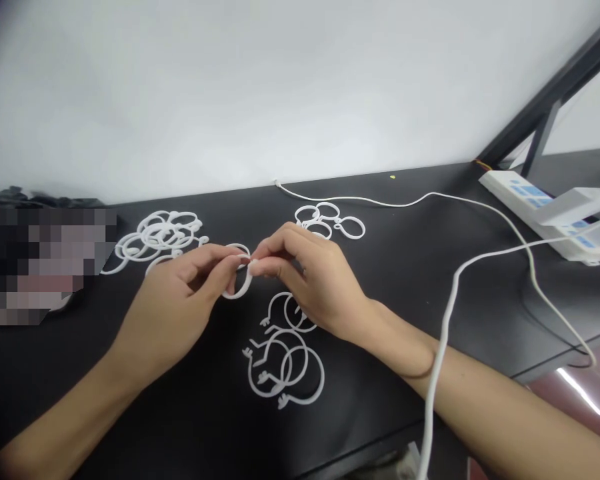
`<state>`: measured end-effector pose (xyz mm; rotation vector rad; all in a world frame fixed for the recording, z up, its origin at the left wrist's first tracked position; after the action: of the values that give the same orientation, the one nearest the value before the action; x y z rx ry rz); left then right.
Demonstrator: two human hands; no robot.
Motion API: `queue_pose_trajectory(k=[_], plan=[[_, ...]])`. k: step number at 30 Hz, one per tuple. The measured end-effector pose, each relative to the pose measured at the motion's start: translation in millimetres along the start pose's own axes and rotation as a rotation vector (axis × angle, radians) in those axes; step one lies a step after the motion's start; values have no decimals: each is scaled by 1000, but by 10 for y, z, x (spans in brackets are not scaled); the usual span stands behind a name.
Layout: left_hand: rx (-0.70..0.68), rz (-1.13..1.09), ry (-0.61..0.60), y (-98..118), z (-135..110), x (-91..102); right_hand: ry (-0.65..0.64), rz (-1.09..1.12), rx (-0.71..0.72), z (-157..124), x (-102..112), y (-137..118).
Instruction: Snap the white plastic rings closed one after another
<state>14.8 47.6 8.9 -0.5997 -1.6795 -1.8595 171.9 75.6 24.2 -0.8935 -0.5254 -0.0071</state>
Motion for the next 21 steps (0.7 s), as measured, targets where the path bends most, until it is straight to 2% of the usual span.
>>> queue_pose_trajectory(k=[4,10,14,21], plan=[[-137,83,154,99,-77,17,17,-19,-86,-5,7,27],[-390,274,393,246,-186,37,-8,-37,-129,-4,-15,22],[-508,295,429,293,-238,2,-32,22,-155,-17,-34,21],[-580,286,431,336,-267,-28,-5,63,-226,-23,-38,31]])
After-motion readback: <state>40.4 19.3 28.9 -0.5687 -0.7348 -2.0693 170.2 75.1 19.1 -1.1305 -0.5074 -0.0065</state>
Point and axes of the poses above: each hand's wrist, its own z-axis towards the middle knuckle, its own x-axis out of the back of the hand, y = z × x, the point moved 6 cm from there along z, towards the middle knuckle, and after that the axes turned 7 degrees about z, right-handed, at the moved point
